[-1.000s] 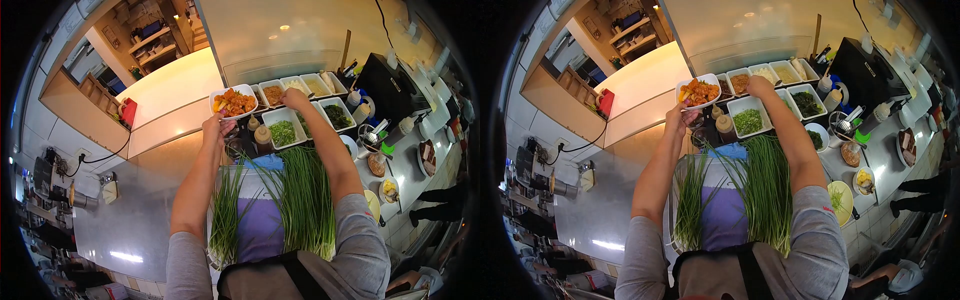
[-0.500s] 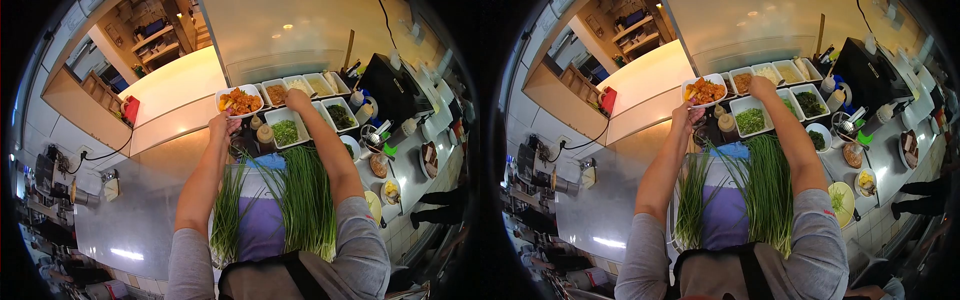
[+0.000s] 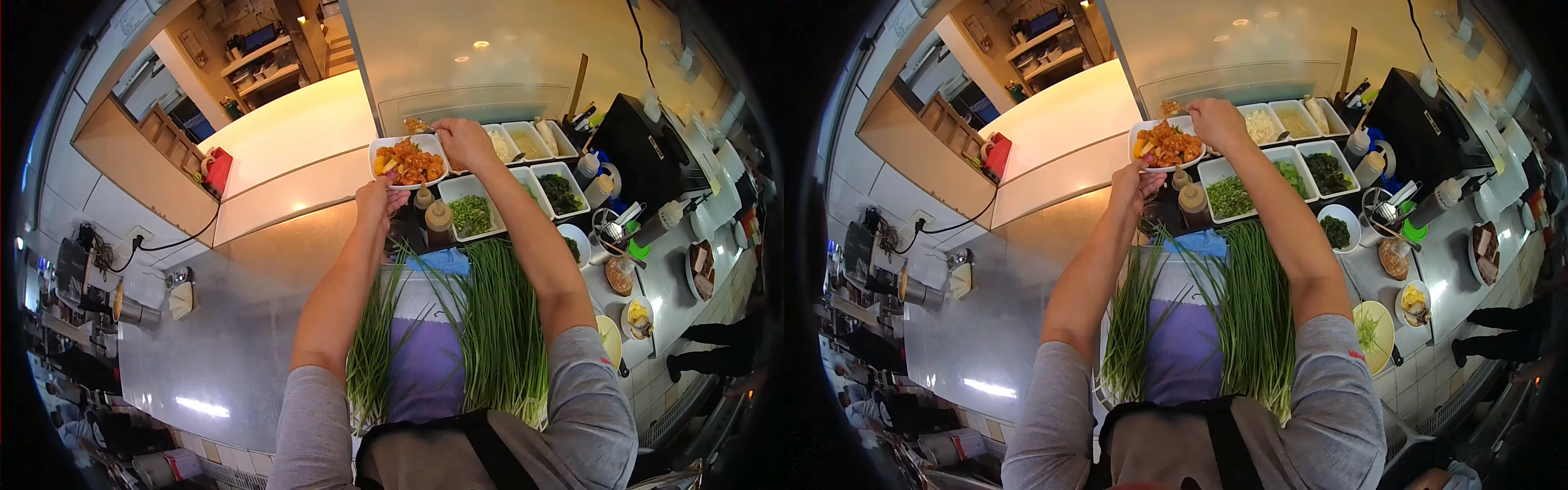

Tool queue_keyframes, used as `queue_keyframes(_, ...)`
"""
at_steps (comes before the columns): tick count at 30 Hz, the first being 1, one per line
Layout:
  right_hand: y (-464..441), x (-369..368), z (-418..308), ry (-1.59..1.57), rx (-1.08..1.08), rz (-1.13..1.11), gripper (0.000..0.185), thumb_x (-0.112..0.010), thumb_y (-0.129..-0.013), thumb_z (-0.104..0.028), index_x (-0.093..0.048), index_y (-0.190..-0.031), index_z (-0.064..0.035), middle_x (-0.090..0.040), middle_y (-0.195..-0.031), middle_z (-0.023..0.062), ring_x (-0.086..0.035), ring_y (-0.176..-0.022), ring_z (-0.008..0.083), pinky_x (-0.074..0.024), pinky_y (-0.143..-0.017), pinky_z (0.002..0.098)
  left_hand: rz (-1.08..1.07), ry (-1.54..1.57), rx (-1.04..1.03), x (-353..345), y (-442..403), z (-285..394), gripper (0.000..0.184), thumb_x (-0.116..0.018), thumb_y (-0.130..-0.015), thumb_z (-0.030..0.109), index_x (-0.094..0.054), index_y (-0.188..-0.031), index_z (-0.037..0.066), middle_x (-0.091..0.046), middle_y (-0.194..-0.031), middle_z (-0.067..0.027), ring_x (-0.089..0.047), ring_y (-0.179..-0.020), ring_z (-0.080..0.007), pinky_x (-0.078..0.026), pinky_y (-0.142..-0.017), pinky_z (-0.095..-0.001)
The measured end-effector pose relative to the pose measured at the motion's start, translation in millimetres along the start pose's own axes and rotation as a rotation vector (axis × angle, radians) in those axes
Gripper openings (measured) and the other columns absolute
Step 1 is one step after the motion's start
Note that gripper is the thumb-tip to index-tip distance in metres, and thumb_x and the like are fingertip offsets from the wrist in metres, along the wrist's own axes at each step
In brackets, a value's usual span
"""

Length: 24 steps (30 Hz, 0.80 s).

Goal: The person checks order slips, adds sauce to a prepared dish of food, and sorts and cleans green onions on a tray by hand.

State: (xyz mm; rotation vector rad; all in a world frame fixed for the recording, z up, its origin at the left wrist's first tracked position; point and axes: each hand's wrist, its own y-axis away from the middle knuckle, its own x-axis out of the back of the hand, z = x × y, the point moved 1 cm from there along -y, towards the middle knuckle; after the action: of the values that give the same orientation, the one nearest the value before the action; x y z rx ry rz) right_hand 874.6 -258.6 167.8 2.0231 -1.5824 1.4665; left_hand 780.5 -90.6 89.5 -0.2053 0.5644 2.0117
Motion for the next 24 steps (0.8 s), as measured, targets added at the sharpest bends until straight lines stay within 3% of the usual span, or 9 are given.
queue_keyframes(11,16,10,-19,0.236,0.063,-0.075,0.024,-0.047,-0.083,-0.019,-0.067,-0.095,-0.0135,-0.065,-0.086,0.0142,-0.063,-0.080,0.0303,-0.0502,-0.070,0.0418,0.011,0.052,-0.005,8,1,-1,0.027,-0.060,-0.080,0.015,-0.050,-0.094,-0.007,-0.061,-0.076,-0.0195,-0.064,-0.061,-0.0254,-0.056,-0.052,-0.0305)
queue_keyframes(17,21,5,-17,0.167,0.176,0.061,0.023,-0.047,-0.083,-0.018,-0.066,-0.095,-0.0136,-0.065,-0.081,0.0154,-0.063,-0.077,0.0321,-0.0501,-0.067,0.0419,0.031,0.067,-0.001,10,3,0,0.029,-0.061,-0.080,0.016,-0.052,-0.096,-0.006,-0.061,-0.079,-0.0201,-0.064,-0.063,-0.0262,-0.056,-0.054,-0.0304)
queue_keyframes(20,17,4,8,0.164,-0.057,0.159,0.021,-0.049,-0.081,-0.017,-0.066,-0.091,-0.0099,-0.065,-0.079,0.0149,-0.063,-0.075,0.0319,-0.0501,-0.064,0.0438,0.024,0.057,-0.003,16,2,-1,0.032,-0.063,-0.079,0.018,-0.052,-0.099,-0.004,-0.061,-0.082,-0.0197,-0.064,-0.069,-0.0266,-0.056,-0.059,-0.0303)
queue_keyframes(22,24,-3,29,0.344,-0.109,0.107,0.020,-0.050,-0.079,-0.016,-0.066,-0.088,-0.0077,-0.066,-0.078,0.0145,-0.064,-0.074,0.0306,-0.0502,-0.062,0.0441,-0.002,0.046,0.008,20,0,-2,0.038,-0.065,-0.079,0.022,-0.053,-0.103,-0.004,-0.061,-0.086,-0.0193,-0.064,-0.078,-0.0272,-0.056,-0.068,-0.0307)
queue_keyframes(24,31,-21,60,0.515,-0.076,0.022,0.018,-0.052,-0.077,-0.016,-0.066,-0.083,-0.0061,-0.066,-0.076,0.0136,-0.065,-0.072,0.0289,-0.0503,-0.060,0.0442,-0.016,0.054,-0.033,23,4,-1,0.035,-0.064,-0.078,0.022,-0.053,-0.102,-0.002,-0.062,-0.085,-0.0177,-0.065,-0.074,-0.0262,-0.056,-0.063,-0.0313)
